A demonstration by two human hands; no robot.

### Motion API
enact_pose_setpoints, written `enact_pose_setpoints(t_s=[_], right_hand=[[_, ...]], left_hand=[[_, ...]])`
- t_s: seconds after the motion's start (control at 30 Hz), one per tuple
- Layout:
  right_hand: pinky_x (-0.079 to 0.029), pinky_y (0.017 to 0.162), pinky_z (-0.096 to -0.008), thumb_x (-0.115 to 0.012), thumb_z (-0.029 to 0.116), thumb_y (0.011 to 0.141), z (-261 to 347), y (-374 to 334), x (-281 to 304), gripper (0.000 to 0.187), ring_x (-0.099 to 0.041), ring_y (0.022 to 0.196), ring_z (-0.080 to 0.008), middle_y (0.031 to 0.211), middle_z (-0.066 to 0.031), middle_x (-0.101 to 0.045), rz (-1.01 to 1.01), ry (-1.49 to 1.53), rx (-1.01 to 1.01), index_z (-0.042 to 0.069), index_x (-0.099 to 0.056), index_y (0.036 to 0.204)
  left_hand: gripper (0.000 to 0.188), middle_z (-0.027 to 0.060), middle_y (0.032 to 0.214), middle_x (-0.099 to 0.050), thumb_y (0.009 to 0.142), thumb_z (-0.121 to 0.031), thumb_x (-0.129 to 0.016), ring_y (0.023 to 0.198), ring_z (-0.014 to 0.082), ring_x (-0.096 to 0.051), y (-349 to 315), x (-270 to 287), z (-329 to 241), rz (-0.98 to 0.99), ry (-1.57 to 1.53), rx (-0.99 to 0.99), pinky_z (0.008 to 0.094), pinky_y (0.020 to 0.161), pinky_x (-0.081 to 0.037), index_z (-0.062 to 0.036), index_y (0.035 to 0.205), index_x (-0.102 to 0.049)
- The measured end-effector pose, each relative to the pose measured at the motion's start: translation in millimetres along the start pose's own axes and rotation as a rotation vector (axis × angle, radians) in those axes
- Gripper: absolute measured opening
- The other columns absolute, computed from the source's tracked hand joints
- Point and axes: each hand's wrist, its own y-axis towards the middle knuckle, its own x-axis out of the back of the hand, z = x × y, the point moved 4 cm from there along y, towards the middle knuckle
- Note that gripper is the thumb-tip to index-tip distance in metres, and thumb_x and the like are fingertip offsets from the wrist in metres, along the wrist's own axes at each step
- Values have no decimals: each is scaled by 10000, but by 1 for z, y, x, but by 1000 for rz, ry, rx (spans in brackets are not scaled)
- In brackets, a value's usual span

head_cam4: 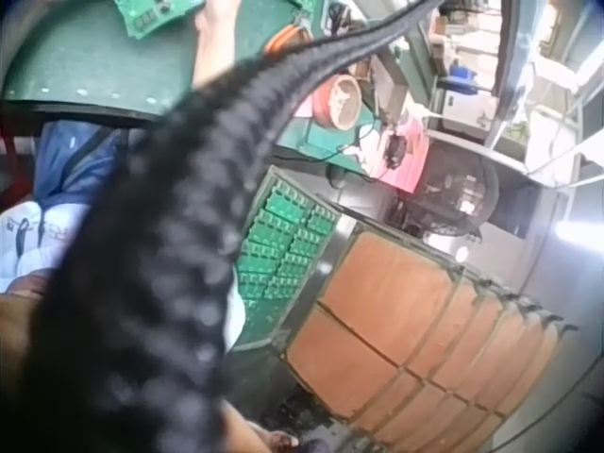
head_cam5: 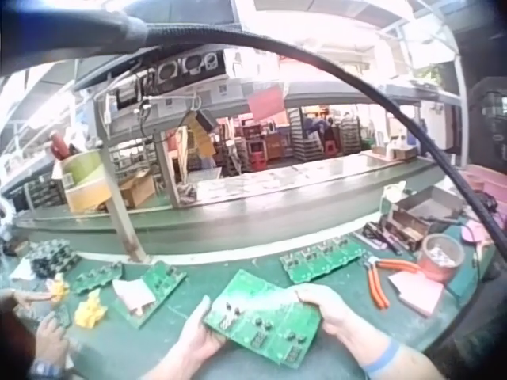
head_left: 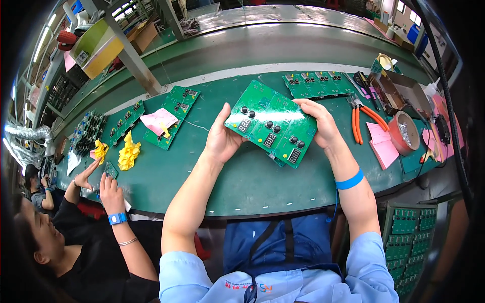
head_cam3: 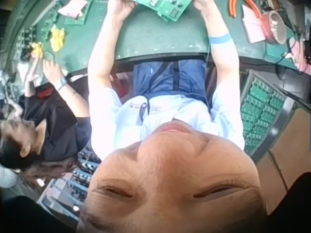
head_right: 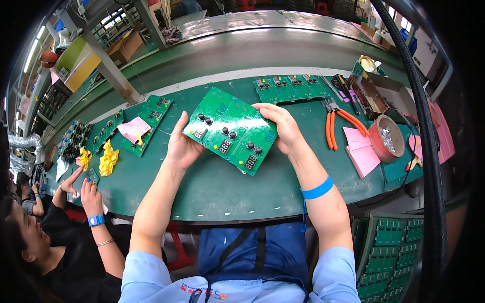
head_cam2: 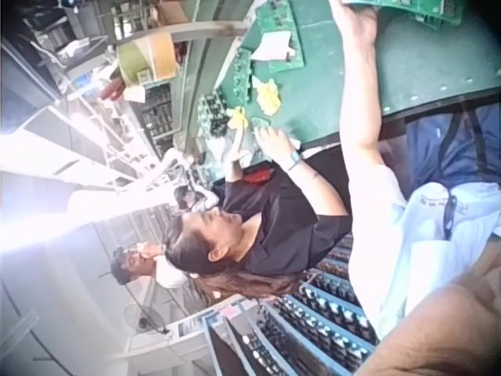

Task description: The person assembles electronic components onto printed circuit boards and solders them in place. This is done using a soldering iron, solder wire, and pliers.

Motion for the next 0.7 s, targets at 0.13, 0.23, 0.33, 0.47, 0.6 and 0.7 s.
enact_pose_setpoints(t_s=[0.13, 0.23, 0.33, 0.47, 0.6, 0.7], right_hand=[[-423, 702, -248, -430, 128, 766, -2, 1, 3, 257, -523, 793, -136, 886, -85, -537, 41, 26, -24, -21, -485, 968], [-426, 695, -247, -433, 126, 763, -1, 1, 3, 253, -524, 788, -134, 882, -82, -536, 31, 14, -29, -20, -486, 962], [-432, 674, -242, -437, 124, 762, -1, 0, 1, 233, -526, 764, -126, 859, -75, -540, 53, -5, -40, -16, -497, 939], [-438, 638, -231, -441, 113, 759, -1, -2, -2, 197, -527, 723, -109, 822, -62, -544, 90, -41, -95, -3, -513, 901], [-436, 634, -226, -442, 113, 762, -3, 0, -1, 185, -525, 713, -102, 814, -54, -543, 131, -71, -96, 0, -515, 890], [-436, 636, -230, -442, 118, 765, -4, 1, -1, 194, -525, 716, -102, 822, -55, -544, 133, -71, -108, 1, -517, 900]], left_hand=[[397, 73, 935, -541, 782, -380, -416, 853, 185, -524, -2, 2, 2, -37, 20, -2, 348, 728, -422, -51, 995, -477], [411, 70, 941, -539, 766, -392, -439, 857, 182, -521, -2, -1, 3, -9, 26, 1, 339, 744, -414, -55, 999, -474], [411, 67, 950, -534, 764, -383, -444, 853, 178, -520, -4, 2, 4, -25, 20, 52, 338, 747, -412, -53, 1009, -467], [417, 77, 949, -529, 755, -361, -468, 845, 174, -520, -9, -2, 6, -21, 92, 76, 323, 748, -414, -39, 1020, -458], [415, 96, 935, -529, 737, -316, -509, 836, 170, -521, -8, 2, 7, 0, 178, 109, 300, 750, -411, -14, 1016, -454], [394, 94, 931, -531, 738, -294, -513, 833, 170, -521, -7, 6, 8, -31, 147, 108, 304, 746, -412, -15, 1011, -459]])
